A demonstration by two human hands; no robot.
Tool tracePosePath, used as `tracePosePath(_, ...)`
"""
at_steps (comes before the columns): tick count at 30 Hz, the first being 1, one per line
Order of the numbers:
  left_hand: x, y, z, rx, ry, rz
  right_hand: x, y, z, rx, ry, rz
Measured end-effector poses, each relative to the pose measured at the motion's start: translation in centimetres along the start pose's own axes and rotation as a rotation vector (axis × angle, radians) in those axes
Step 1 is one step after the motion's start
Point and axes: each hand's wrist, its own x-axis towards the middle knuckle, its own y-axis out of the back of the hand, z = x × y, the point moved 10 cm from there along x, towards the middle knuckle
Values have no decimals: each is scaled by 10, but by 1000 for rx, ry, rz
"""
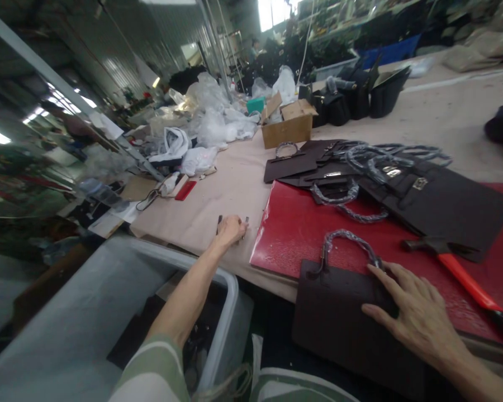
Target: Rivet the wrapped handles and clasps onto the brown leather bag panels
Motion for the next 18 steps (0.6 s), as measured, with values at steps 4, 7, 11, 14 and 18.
tracePosePath(4,9,-23,23,-23,8,-135,-1,4,-6,23,-35,-105)
tracePosePath(7,18,-33,27,-32,27,-219,-2,4,-7,65,-92,-193)
tracePosePath(11,19,-23,29,-106,-39,-212,-2,5,-7,117,-146,-226)
tracePosePath(14,-6,-1,45,-439,-132,-119,-3,5,-7,139,-148,-234)
tracePosePath(18,-85,6,110,-1035,-332,-125,-3,5,-7,150,-154,-236)
